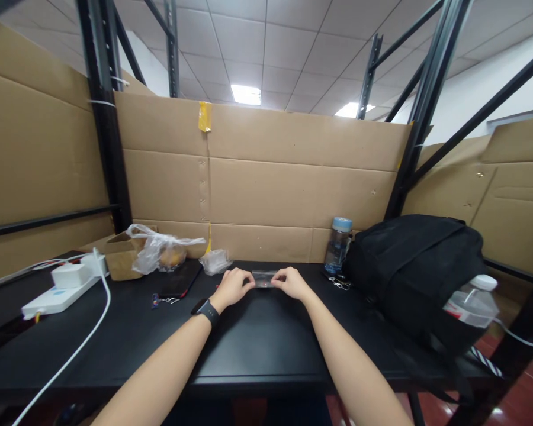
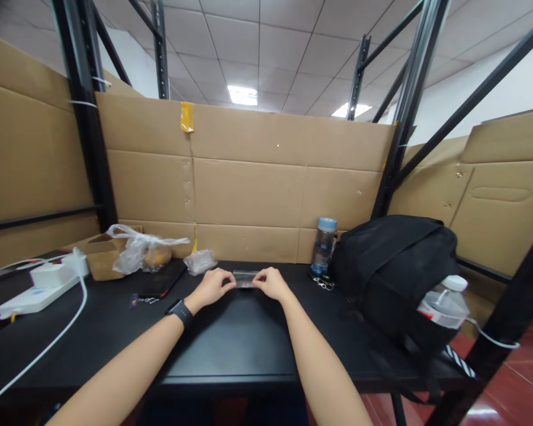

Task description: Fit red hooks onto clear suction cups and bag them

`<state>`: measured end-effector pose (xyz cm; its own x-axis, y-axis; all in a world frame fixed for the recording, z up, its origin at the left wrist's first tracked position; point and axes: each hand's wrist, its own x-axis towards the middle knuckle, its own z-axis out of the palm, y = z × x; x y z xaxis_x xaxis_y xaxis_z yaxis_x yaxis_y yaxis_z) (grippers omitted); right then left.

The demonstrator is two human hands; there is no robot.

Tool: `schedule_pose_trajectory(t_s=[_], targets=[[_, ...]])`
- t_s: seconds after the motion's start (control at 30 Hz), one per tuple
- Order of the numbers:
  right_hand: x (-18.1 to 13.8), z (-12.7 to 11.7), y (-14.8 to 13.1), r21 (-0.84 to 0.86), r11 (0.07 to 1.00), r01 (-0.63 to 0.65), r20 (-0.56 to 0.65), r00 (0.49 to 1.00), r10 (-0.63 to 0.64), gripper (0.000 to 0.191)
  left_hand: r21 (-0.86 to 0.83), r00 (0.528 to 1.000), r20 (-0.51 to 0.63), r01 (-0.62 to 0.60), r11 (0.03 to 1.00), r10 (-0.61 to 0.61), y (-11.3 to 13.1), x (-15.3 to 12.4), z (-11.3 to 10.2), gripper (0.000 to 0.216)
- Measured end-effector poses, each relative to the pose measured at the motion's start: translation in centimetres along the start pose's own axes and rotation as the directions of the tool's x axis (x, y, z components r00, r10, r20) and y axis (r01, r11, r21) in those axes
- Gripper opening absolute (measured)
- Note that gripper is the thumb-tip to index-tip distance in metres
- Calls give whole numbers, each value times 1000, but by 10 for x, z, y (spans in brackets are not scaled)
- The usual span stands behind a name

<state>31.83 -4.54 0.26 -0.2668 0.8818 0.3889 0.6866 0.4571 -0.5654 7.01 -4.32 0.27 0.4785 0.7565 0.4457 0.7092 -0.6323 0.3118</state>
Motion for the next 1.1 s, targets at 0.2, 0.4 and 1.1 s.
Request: schedule_pose_trajectory(t_s=[0.2, 0.4, 1.1], targets=[[4, 12, 3, 193, 972, -136, 20, 991, 135, 15, -229, 997, -3, 73, 971, -76, -3, 2, 10, 19], [-2, 7, -2, 93, 983, -156, 10, 988, 156, 45, -217, 995, 10, 97, 971, -97, 0, 0, 10, 42], [-5, 11, -19, -332, 943, 13, 179, 983, 49, 32, 150, 992, 124, -42, 988, 23, 11, -8, 11, 36]])
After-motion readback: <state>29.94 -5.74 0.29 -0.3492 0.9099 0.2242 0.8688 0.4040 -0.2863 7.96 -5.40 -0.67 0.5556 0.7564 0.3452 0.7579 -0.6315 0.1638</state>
